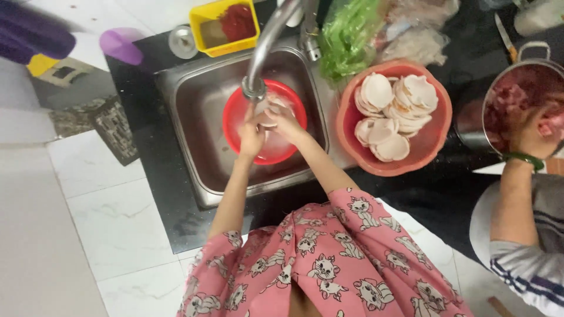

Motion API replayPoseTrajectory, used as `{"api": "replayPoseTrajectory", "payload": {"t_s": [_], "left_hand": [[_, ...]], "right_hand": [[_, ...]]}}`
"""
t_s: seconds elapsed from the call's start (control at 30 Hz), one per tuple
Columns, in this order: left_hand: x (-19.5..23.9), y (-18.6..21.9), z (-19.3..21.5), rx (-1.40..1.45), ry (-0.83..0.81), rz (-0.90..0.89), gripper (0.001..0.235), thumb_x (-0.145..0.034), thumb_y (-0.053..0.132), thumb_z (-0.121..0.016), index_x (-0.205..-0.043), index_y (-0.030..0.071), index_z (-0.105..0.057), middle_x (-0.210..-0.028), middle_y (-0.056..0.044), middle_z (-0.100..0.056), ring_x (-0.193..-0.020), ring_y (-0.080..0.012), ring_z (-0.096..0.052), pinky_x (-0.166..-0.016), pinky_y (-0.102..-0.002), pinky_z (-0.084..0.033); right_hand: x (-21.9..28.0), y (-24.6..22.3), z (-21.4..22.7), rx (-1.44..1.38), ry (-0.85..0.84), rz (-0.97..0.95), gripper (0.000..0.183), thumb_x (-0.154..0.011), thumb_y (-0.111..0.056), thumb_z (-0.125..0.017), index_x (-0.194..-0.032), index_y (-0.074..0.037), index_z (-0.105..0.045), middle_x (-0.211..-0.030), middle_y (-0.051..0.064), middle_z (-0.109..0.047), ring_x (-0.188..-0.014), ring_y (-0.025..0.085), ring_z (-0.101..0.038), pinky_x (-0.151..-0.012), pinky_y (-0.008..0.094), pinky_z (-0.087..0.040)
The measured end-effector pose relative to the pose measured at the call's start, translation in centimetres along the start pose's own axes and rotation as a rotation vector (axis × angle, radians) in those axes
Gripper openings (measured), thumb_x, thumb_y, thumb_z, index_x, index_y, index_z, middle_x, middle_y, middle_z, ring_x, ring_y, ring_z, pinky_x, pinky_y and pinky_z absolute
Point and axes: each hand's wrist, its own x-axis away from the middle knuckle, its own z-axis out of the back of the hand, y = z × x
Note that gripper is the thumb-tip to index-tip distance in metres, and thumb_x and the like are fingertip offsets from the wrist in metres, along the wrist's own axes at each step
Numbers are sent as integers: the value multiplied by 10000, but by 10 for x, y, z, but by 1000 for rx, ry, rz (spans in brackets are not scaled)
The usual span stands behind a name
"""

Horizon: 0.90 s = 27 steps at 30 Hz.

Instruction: Washing and rinsing sliced white vegetables in a bowl under a kitchen faucet.

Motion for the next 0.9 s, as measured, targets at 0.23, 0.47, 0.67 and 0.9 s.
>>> {"api": "replayPoseTrajectory", "payload": {"t_s": [0.23,0.47,0.67,0.9], "left_hand": [[-23,-37,-16,607,57,226,796,-926,147,-697,-1583,3,-273,-1631,-267,-272,-1520,-403,-225,-1241,-494,-315],[-55,-108,-52,345,267,521,215,-911,196,-587,-1063,183,-739,-847,-80,-741,-704,-231,-728,-592,-380,-601],[-63,-102,-40,298,417,668,295,-916,453,-634,-834,207,-775,-688,-14,-710,-659,-139,-667,-626,-340,-569],[-65,-81,-39,579,372,558,150,-946,233,-636,-937,207,-784,-828,-22,-735,-703,-118,-651,-600,-265,-552]], "right_hand": [[-47,33,2,530,56,498,478,-797,53,-696,-1273,56,-662,-1201,237,-694,-1222,354,-617,-1096,394,-451],[-65,27,11,756,68,749,174,-924,-89,-671,-1055,-6,-750,-1005,201,-741,-1066,334,-683,-950,440,-527],[-53,27,6,794,-93,651,337,-825,-13,-692,-1159,-32,-732,-1114,147,-717,-1166,290,-650,-1027,388,-500],[-42,-2,24,427,-80,304,420,-829,-129,-861,-1166,33,-671,-789,249,-684,-525,318,-720,-422,351,-643]]}}
